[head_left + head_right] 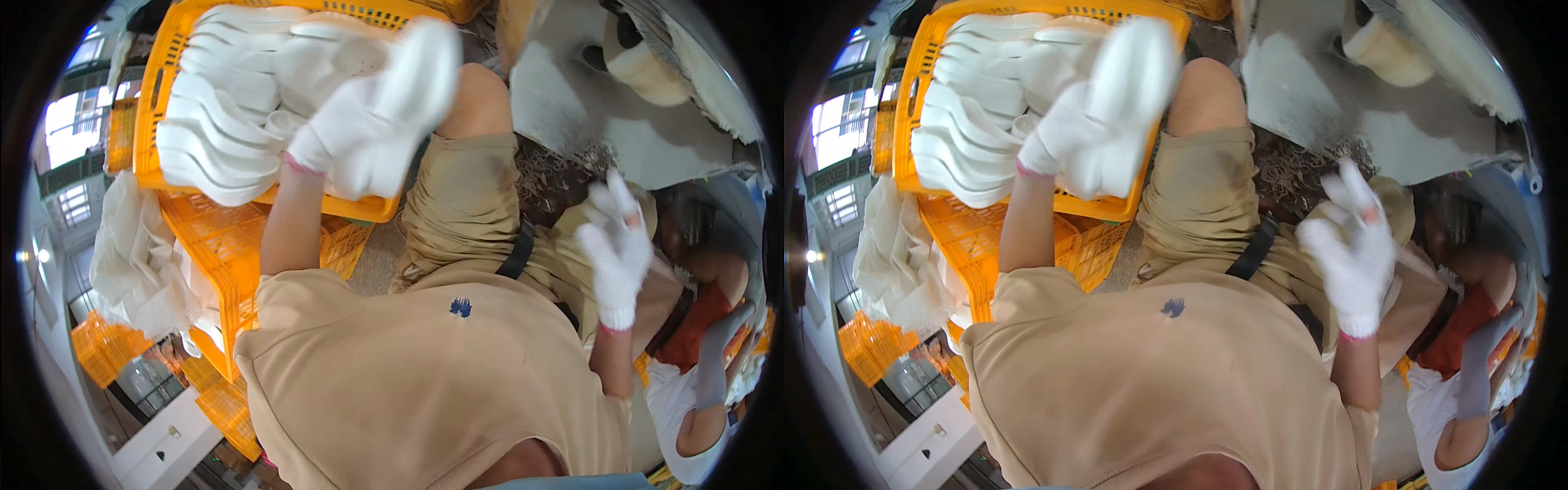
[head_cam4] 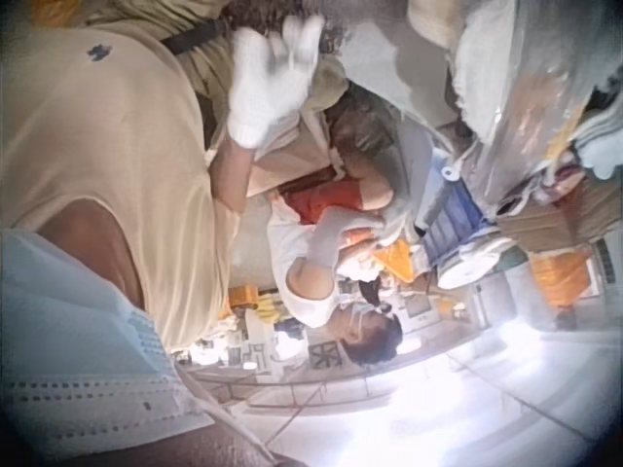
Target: The person repeatedly rubs white shoe parts against a rotating buffing wheel and then places them into an orange basket. The task is performed one at a time with both hands, and the person remains seated on the floor throughout.
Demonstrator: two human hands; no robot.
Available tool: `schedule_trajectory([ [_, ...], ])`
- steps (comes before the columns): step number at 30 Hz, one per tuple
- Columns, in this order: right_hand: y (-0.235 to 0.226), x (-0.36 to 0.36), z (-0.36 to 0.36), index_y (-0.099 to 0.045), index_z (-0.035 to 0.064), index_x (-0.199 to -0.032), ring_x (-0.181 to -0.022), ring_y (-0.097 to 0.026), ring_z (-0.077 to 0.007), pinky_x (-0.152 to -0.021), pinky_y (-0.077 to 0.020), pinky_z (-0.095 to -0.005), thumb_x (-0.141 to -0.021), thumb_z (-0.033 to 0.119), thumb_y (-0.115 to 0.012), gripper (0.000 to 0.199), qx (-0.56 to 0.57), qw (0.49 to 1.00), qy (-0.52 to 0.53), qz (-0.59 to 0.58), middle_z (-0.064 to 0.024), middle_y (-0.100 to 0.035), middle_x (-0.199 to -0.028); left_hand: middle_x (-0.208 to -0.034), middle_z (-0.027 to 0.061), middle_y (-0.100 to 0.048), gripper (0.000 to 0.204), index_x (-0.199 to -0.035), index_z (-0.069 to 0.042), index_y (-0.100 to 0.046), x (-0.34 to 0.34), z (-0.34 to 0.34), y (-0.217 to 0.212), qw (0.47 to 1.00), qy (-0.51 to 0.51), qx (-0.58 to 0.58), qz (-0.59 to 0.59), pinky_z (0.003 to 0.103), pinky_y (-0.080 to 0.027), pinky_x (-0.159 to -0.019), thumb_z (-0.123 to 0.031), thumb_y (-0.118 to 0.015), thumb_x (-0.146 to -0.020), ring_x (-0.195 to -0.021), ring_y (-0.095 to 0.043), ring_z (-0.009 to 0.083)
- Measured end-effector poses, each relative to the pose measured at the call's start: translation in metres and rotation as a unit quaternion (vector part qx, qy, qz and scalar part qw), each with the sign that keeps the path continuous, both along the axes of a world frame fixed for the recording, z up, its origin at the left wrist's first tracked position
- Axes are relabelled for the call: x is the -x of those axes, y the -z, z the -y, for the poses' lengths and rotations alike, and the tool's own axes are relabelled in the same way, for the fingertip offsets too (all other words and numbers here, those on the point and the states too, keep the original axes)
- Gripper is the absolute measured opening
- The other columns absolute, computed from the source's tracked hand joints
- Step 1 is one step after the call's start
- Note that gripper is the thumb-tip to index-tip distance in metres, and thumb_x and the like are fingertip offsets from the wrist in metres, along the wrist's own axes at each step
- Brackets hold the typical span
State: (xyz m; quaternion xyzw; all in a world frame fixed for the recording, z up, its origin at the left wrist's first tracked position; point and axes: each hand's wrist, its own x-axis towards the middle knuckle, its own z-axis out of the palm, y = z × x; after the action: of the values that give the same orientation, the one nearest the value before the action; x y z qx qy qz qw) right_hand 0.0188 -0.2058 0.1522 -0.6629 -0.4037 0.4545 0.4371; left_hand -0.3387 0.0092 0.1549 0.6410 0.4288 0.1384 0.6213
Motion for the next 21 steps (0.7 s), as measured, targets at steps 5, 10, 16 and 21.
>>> schedule_trajectory([
  [5,0.009,0.084,-0.086,-0.049,-0.0032,-0.137,-0.116,-0.064,-0.0242,-0.096,-0.0532,-0.0358,-0.077,0.023,-0.087,0.076,-0.146,0.958,-0.095,-0.228,-0.0162,-0.065,-0.127,-0.108,0.0230,-0.075,0.060,-0.137,-0.001,-0.063,-0.033,0.071,-0.030,0.949,0.059,-0.304,-0.063,0.035,-0.058,-0.090,-0.017,-0.068,-0.080,-0.097,-0.074,0.0368],
  [10,0.012,0.113,-0.125,-0.062,-0.0031,-0.114,-0.091,-0.069,-0.0218,-0.083,-0.0557,-0.0352,-0.081,0.014,-0.075,0.040,-0.133,0.991,-0.022,-0.018,-0.0123,-0.072,-0.098,-0.098,0.0139,-0.078,0.036,-0.117,0.005,-0.070,0.006,0.036,-0.011,0.951,-0.220,-0.213,-0.043,0.034,-0.060,-0.081,-0.015,-0.070,-0.086,-0.090,-0.076,0.0211],
  [16,0.000,0.157,-0.199,-0.054,-0.0046,-0.135,-0.115,-0.064,-0.0226,-0.100,-0.0500,-0.0363,-0.090,0.030,-0.078,0.062,-0.176,0.960,-0.177,0.126,-0.0185,-0.067,-0.125,-0.113,0.0206,-0.073,0.056,-0.130,0.003,-0.063,0.042,-0.021,-0.035,0.872,-0.218,-0.367,-0.239,0.043,-0.058,-0.091,-0.035,-0.076,-0.090,-0.104,-0.073,0.0311],
  [21,0.034,0.148,-0.180,-0.050,-0.0019,-0.150,-0.128,-0.060,-0.0197,-0.110,-0.0464,-0.0340,-0.095,0.026,-0.077,0.067,-0.186,0.923,-0.315,0.118,-0.0166,-0.062,-0.142,-0.121,0.0152,-0.071,0.080,-0.140,-0.010,-0.062,0.120,-0.005,-0.132,0.574,0.120,-0.654,-0.477,0.046,-0.055,-0.100,-0.072,-0.064,-0.091,-0.109,-0.067,0.0343],
])
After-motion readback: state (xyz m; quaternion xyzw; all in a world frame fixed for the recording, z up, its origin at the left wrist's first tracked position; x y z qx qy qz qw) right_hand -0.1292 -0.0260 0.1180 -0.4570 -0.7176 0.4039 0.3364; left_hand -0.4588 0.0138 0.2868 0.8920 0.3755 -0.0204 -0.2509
